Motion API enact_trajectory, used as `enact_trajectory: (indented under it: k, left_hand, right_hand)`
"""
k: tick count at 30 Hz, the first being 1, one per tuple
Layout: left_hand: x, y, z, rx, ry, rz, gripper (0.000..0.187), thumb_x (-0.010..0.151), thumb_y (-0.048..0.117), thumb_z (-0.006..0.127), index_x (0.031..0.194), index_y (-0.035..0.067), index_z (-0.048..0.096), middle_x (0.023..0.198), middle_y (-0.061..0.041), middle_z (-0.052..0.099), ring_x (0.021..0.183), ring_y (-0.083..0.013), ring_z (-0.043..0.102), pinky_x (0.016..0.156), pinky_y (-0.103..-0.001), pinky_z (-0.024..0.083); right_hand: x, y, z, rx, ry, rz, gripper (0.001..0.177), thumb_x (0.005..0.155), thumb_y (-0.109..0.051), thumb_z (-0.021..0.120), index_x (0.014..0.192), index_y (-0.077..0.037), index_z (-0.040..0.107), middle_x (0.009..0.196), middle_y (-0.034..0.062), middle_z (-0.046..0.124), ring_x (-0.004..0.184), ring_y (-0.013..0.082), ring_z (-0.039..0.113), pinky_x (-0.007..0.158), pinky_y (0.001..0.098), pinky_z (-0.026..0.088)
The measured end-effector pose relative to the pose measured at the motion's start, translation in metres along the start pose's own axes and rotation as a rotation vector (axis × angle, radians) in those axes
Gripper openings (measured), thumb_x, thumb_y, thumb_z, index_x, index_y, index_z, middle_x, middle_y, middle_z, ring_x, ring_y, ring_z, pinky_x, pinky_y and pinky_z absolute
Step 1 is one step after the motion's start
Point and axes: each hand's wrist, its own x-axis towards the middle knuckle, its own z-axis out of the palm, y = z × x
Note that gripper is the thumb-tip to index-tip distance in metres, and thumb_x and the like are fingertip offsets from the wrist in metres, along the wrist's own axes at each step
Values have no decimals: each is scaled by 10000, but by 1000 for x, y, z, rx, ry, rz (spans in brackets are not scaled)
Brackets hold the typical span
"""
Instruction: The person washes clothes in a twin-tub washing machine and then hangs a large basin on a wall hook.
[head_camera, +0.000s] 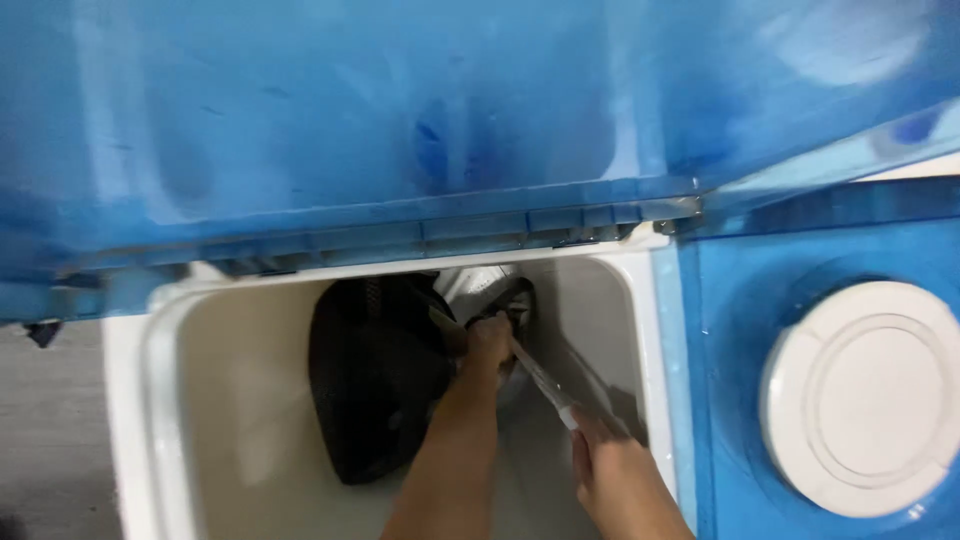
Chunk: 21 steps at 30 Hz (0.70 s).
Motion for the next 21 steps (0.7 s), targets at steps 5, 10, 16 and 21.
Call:
enact_trajectory:
  k: [5, 10, 16, 21]
  left_hand:
    - [-46, -5, -94, -402, -252, -128, 509, 924, 91, 667, 1357, -31, 429, 1015, -200, 639, 758, -283, 637, 624, -438, 540]
    - [-131, 11, -179, -285, -203, -58, 464, 861, 175, 656, 1283, 0, 575, 1071, -203, 706, 905, -329, 677, 752, -456, 531]
    - [-200, 27, -198, -353, 273, 72, 591, 660, 272, 794, 1194, 64, 650, 1211, -182, 684, 1051, -364, 662, 868, -460, 534]
    - [-296, 107, -254, -412, 315, -42, 510, 693, 319, 812, 1113, 62, 677, 1100, -178, 721, 1032, -363, 688, 877, -450, 553]
  right_hand:
    - [-7, -17, -23, 12, -103, 38, 385, 903, -134, 637, 1285, -114, 679, 858, 266, 722, 800, 396, 736, 734, 463, 575]
    - [-14, 2, -26, 255, 15, -16, 282, 908, -124, 648, 1170, -26, 682, 746, 256, 705, 649, 374, 702, 645, 434, 550]
    - [-32, -2, -44, 540, 48, -163, 321, 927, -134, 646, 1230, -30, 624, 837, 123, 762, 663, 239, 683, 634, 380, 552]
    - [-51, -23, -68, 503, 43, -140, 571, 923, -161, 654, 1461, -124, 464, 746, 147, 731, 520, 209, 619, 520, 362, 498]
